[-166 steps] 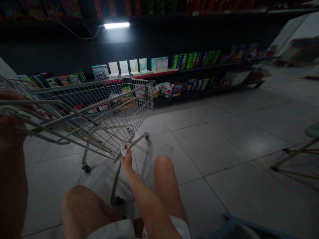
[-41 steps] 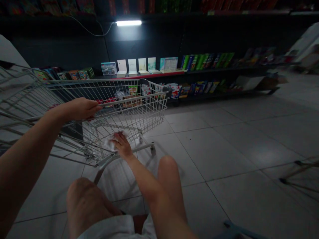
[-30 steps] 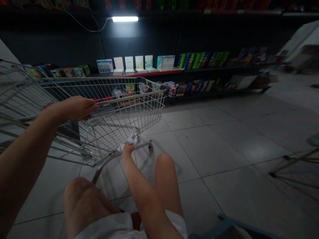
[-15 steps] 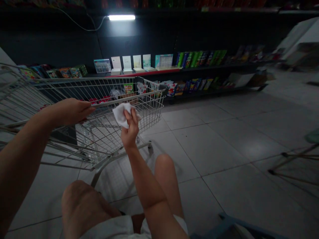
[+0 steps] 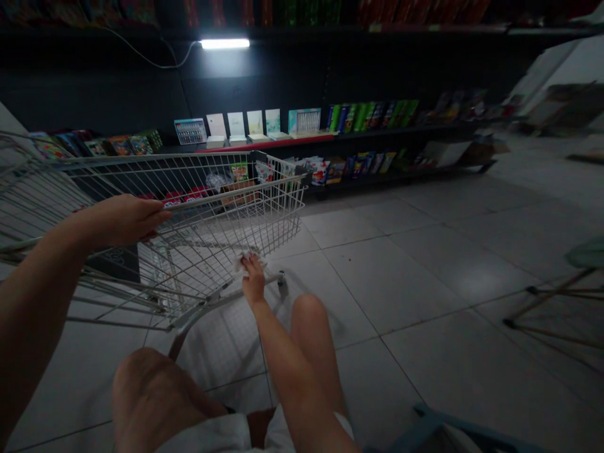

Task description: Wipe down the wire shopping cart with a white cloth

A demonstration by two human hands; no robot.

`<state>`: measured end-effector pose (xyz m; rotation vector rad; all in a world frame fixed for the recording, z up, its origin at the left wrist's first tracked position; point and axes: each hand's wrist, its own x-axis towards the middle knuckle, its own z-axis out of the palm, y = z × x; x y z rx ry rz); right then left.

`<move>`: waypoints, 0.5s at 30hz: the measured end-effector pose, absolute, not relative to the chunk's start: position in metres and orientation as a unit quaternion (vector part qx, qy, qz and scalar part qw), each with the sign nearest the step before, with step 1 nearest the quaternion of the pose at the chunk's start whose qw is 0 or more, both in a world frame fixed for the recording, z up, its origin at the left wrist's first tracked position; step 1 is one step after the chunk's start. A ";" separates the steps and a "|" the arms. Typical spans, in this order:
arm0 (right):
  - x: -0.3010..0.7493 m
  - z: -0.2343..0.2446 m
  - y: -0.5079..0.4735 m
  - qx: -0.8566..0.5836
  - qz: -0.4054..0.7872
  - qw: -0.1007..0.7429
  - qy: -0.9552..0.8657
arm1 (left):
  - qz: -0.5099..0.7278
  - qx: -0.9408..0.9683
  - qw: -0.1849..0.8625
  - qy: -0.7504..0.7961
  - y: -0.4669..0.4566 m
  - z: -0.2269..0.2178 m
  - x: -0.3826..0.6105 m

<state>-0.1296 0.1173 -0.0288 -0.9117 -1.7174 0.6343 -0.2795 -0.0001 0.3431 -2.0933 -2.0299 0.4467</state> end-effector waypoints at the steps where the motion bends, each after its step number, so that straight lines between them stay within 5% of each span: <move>1: -0.129 -0.011 0.118 -0.367 0.243 0.552 -0.708 | 0.153 -0.708 0.095 -0.683 0.000 0.343 -0.280; 6: -0.143 0.060 0.136 -0.261 0.134 0.630 -0.719 | 0.171 -0.705 0.121 -0.678 -0.003 0.343 -0.281; 12: -0.128 -0.006 0.121 -0.355 0.217 0.521 -0.746 | 0.144 -0.701 0.084 -0.694 -0.011 0.346 -0.276; 15: -0.112 -0.009 0.121 -0.376 0.203 0.531 -0.731 | 0.139 -0.697 0.081 -0.699 -0.012 0.346 -0.276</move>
